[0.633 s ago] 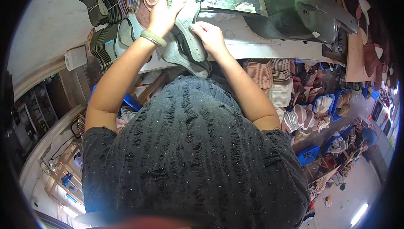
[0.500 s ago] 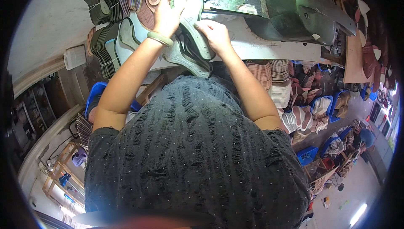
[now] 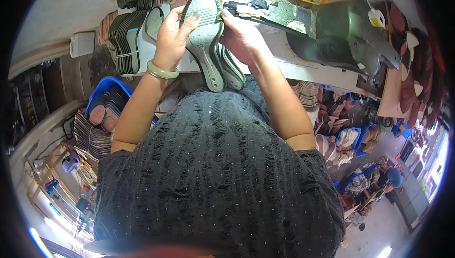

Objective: Inspecting and organizing shoe outsoles and midsoles at a manufacturing station.

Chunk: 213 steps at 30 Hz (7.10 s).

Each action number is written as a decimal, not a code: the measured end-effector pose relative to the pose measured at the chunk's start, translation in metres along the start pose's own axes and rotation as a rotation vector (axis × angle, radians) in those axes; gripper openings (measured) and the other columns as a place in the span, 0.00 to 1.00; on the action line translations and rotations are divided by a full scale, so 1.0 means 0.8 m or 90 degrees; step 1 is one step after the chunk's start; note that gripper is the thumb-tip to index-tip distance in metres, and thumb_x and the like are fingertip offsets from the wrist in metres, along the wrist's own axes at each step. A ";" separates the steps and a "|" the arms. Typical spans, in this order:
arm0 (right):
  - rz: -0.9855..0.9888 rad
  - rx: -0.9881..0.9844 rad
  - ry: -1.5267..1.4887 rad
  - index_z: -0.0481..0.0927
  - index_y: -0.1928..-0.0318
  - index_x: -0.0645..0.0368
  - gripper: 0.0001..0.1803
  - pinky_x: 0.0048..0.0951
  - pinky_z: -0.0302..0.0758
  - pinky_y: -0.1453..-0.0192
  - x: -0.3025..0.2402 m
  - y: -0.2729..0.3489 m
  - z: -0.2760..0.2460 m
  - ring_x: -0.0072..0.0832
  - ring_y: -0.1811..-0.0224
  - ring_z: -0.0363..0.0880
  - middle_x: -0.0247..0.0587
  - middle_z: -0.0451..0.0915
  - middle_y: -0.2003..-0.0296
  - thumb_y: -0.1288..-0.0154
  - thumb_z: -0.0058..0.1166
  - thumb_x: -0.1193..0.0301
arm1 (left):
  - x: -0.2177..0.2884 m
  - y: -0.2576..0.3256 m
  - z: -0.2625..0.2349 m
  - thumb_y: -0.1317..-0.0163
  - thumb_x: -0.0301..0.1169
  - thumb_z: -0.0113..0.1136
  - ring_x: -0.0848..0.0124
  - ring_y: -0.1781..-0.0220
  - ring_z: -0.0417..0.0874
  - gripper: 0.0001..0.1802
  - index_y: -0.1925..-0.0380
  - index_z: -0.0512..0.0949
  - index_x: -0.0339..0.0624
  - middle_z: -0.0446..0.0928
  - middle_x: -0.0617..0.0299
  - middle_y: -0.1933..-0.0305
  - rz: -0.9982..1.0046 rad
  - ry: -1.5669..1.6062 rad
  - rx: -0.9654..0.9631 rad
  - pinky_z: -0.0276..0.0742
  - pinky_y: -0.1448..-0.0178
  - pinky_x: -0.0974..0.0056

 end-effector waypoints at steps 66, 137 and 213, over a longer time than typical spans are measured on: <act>-0.485 -0.071 1.247 0.44 0.32 0.71 0.62 0.51 0.51 0.29 0.108 0.038 -0.074 0.58 0.31 0.50 0.69 0.50 0.35 0.57 0.71 0.54 | -0.142 0.089 -0.155 0.52 0.34 0.64 0.51 0.32 0.57 0.42 0.38 0.57 0.32 0.54 0.43 0.34 -0.079 -0.592 0.384 0.57 0.31 0.54; -0.238 -0.114 0.738 0.72 0.59 0.65 0.08 0.25 0.74 0.61 0.016 0.076 0.149 0.25 0.70 0.78 0.39 0.80 0.71 0.34 0.48 0.72 | 0.111 0.090 -0.054 0.27 0.41 0.35 0.71 0.70 0.72 0.23 0.55 0.73 0.30 0.74 0.60 0.71 0.141 -0.199 0.163 0.70 0.64 0.63; -0.098 0.223 0.199 0.77 0.67 0.62 0.11 0.19 0.66 0.74 -0.011 0.012 -0.110 0.19 0.79 0.72 0.34 0.77 0.77 0.34 0.49 0.67 | -0.047 -0.185 0.124 0.47 0.36 0.64 0.68 0.51 0.75 0.23 0.50 0.74 0.47 0.76 0.57 0.54 0.103 -0.578 -0.670 0.69 0.44 0.65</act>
Point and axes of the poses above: each hand's wrist, its own y-axis away from the middle knuckle, its own z-axis out of the palm, x = y × z, the point moved 9 cm from there along -y, towards the middle knuckle
